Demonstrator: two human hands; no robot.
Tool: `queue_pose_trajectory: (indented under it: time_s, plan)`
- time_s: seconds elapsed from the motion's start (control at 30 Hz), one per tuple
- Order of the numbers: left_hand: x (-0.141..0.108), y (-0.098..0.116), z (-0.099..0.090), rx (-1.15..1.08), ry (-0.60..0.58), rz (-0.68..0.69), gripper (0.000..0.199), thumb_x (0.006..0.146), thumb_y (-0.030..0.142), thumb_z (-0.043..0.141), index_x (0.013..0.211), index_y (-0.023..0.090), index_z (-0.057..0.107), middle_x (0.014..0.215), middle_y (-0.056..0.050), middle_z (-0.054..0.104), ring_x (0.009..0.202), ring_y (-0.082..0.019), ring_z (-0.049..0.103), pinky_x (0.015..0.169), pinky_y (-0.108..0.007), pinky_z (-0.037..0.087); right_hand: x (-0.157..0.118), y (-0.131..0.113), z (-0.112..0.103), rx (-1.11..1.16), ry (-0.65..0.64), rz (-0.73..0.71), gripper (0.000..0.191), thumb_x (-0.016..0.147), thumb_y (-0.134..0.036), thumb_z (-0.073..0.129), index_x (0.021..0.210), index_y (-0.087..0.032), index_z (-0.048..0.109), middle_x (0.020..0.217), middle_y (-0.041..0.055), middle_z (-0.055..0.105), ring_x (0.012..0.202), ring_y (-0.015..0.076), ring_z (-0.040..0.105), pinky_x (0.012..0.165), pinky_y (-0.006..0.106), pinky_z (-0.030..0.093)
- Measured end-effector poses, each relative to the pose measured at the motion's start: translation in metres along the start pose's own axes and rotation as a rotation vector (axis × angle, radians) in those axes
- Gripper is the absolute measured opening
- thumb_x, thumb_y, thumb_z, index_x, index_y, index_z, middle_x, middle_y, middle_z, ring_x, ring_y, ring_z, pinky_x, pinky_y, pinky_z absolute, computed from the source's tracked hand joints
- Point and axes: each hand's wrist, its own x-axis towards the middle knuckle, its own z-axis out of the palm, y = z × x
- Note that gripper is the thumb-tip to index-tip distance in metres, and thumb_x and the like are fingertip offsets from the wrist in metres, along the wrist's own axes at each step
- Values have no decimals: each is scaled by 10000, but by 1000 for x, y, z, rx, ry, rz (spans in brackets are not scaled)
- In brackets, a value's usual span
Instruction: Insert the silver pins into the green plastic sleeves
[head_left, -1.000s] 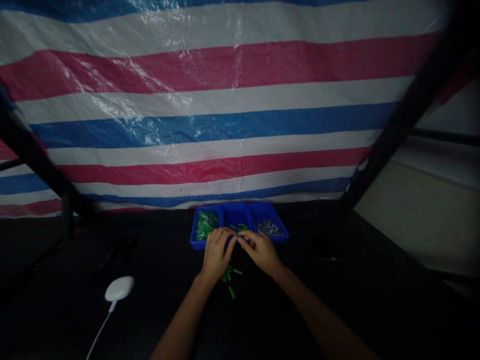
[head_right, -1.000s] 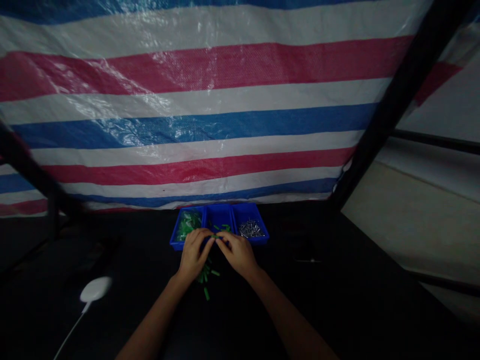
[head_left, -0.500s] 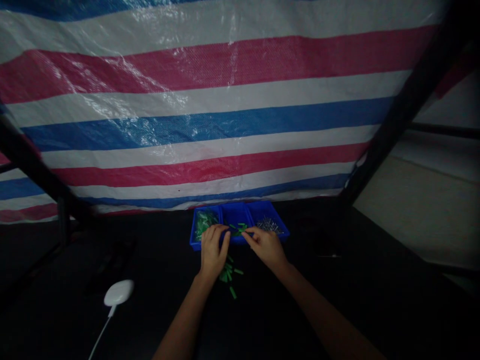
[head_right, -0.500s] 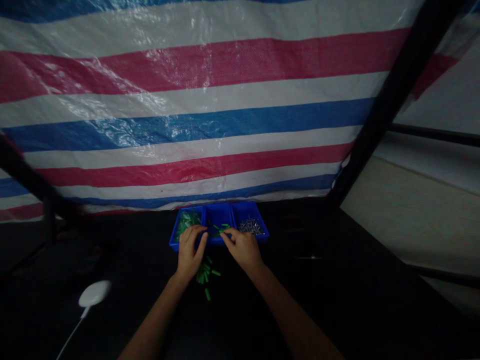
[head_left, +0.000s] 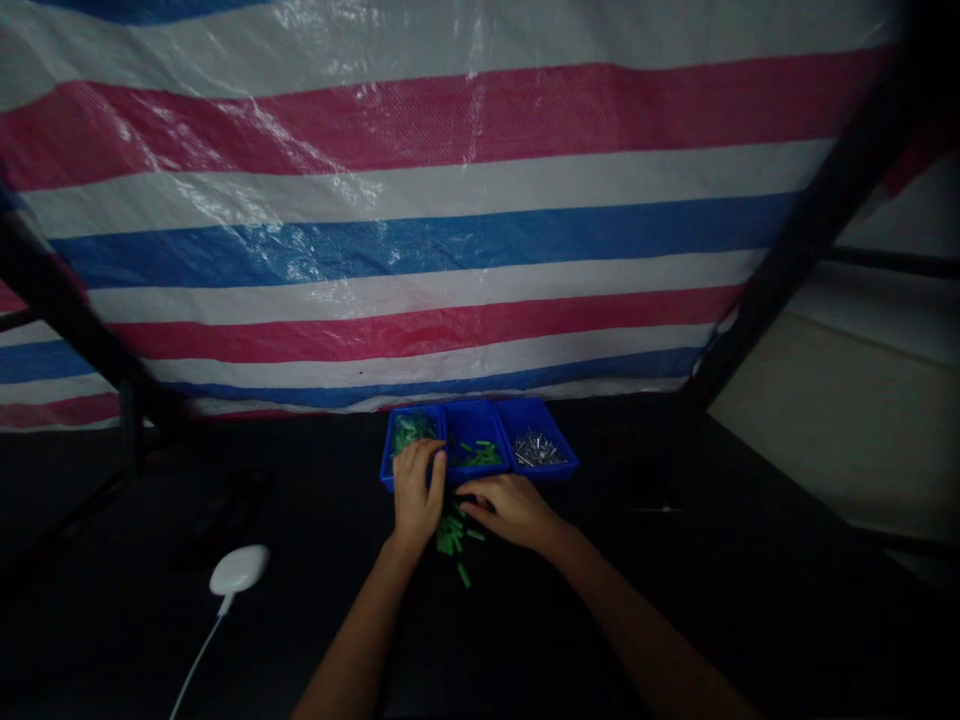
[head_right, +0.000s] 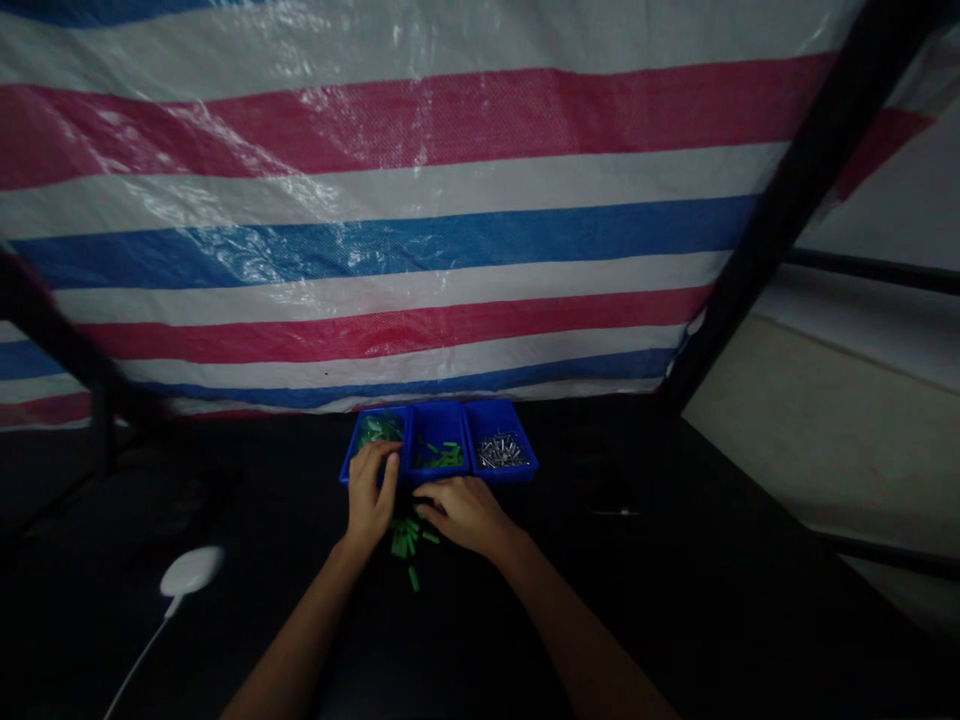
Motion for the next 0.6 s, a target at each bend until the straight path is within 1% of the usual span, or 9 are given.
queue_pose_trajectory:
  time_s: [0.1, 0.17, 0.3, 0.47, 0.6]
  plan:
    - [0, 0, 0, -7, 20, -11, 216, 909, 272, 367, 998, 201, 551, 973, -65, 594, 973, -199, 534, 868, -376, 392, 0, -4, 5, -68, -96, -30, 250, 851, -293, 489, 1033, -274, 660, 904, 31, 706, 796, 169, 644, 665, 234, 410]
    - [0, 0, 0, -8, 19, -10, 212, 909, 267, 368, 996, 203, 551, 972, -63, 593, 971, -196, 535, 866, -372, 392, 1, -5, 6, -105, -121, -30, 258, 853, -293, 490, 1056, -277, 648, 939, 41, 702, 836, 182, 643, 687, 241, 413]
    - [1, 0, 0, -5, 12, -9, 203, 906, 252, 377, 987, 205, 557, 967, -54, 598, 965, -190, 541, 862, -359, 392, 1, -6, 5, -141, -112, -21, 270, 856, -316, 492, 1088, -279, 626, 960, 43, 696, 879, 196, 633, 716, 254, 414]
    - [1, 0, -1, -9, 30, -14, 204, 908, 253, 376, 973, 201, 562, 956, -49, 602, 960, -186, 544, 864, -350, 390, 1, -6, 6, -130, -108, 11, 205, 849, -314, 506, 992, -274, 647, 890, 15, 698, 820, 176, 637, 669, 237, 400]
    - [2, 1, -1, 3, 23, -15, 205, 905, 265, 380, 955, 200, 568, 951, -50, 608, 959, -190, 547, 857, -351, 393, 1, -7, 7, -118, -68, -4, 158, 846, -277, 510, 921, -256, 647, 883, 6, 688, 828, 172, 627, 658, 236, 380]
